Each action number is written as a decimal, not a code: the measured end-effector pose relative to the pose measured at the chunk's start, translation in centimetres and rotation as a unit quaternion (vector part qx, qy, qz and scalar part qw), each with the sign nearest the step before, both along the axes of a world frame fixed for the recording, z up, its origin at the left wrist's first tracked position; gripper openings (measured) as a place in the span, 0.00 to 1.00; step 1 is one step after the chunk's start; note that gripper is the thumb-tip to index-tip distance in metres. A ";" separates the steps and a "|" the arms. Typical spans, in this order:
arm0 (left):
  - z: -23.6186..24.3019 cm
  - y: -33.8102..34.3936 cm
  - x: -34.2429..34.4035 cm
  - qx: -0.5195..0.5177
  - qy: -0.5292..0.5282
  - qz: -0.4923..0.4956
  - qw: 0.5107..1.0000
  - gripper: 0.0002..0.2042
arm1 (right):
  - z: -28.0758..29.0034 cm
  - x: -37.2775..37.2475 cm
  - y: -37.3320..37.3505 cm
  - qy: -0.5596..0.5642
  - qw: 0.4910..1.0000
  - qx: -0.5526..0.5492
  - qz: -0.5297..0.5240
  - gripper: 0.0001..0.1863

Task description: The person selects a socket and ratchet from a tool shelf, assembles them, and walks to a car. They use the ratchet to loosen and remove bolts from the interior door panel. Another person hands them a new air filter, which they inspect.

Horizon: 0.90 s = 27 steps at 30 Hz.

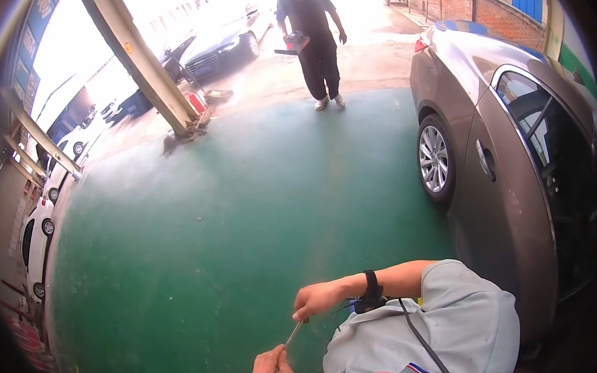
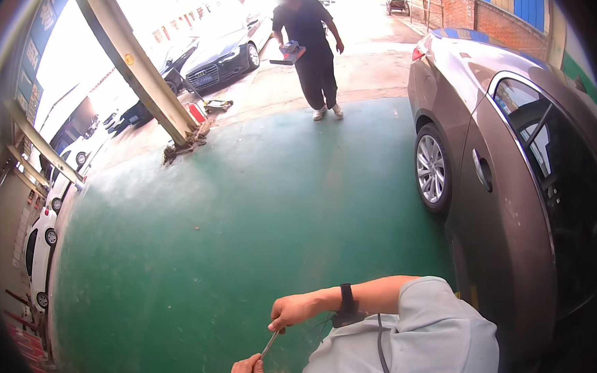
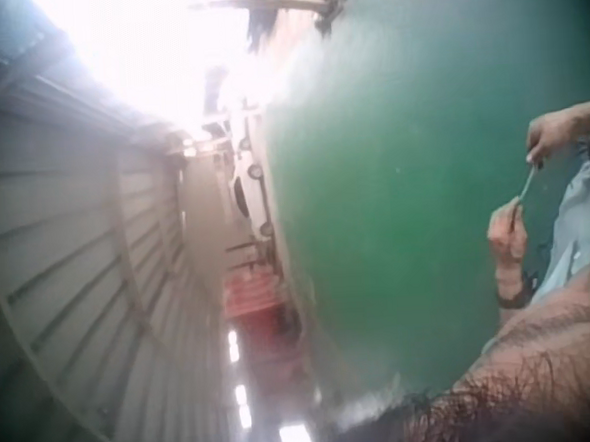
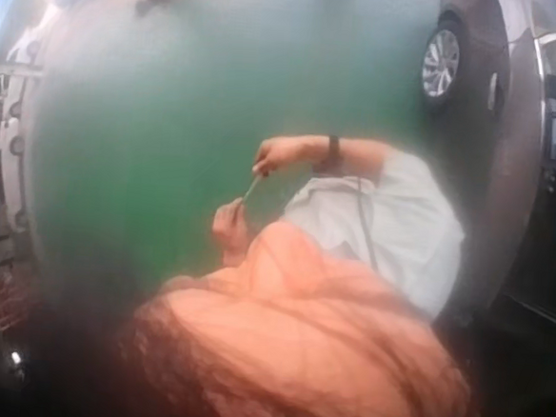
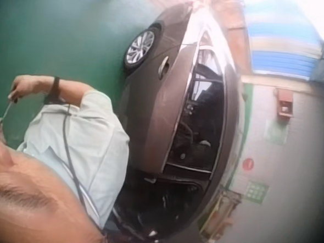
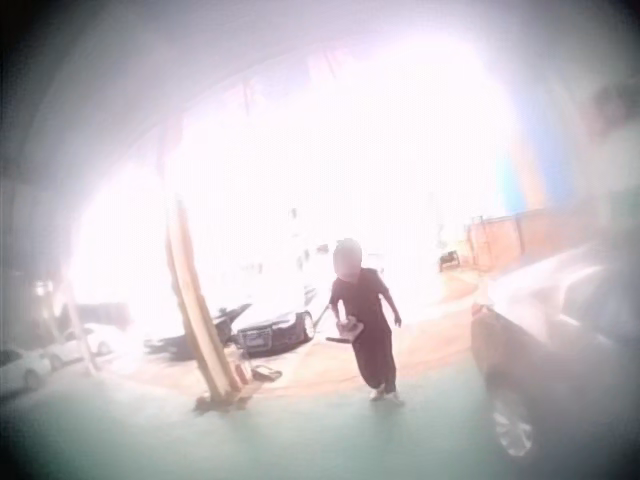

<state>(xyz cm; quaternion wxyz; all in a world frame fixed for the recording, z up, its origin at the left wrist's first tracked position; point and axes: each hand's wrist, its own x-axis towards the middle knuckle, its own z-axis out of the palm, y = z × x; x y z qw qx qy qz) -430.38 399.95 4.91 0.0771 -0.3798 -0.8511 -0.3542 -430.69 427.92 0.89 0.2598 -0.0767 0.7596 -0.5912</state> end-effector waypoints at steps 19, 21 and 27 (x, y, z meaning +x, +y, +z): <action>-0.6 2.9 -0.8 0.240 -0.604 0.193 0.735 0.26 | 0.8 -6.6 10.6 0.249 0.951 -0.067 -0.168 0.26; -2.0 2.0 -0.6 0.332 -0.617 0.156 0.696 0.22 | 0.5 -7.6 14.0 0.139 0.940 -0.106 -0.293 0.22; -4.3 1.0 2.3 0.444 -0.554 0.191 0.678 0.23 | -5.4 -8.6 17.9 -0.013 0.906 -0.169 -0.388 0.19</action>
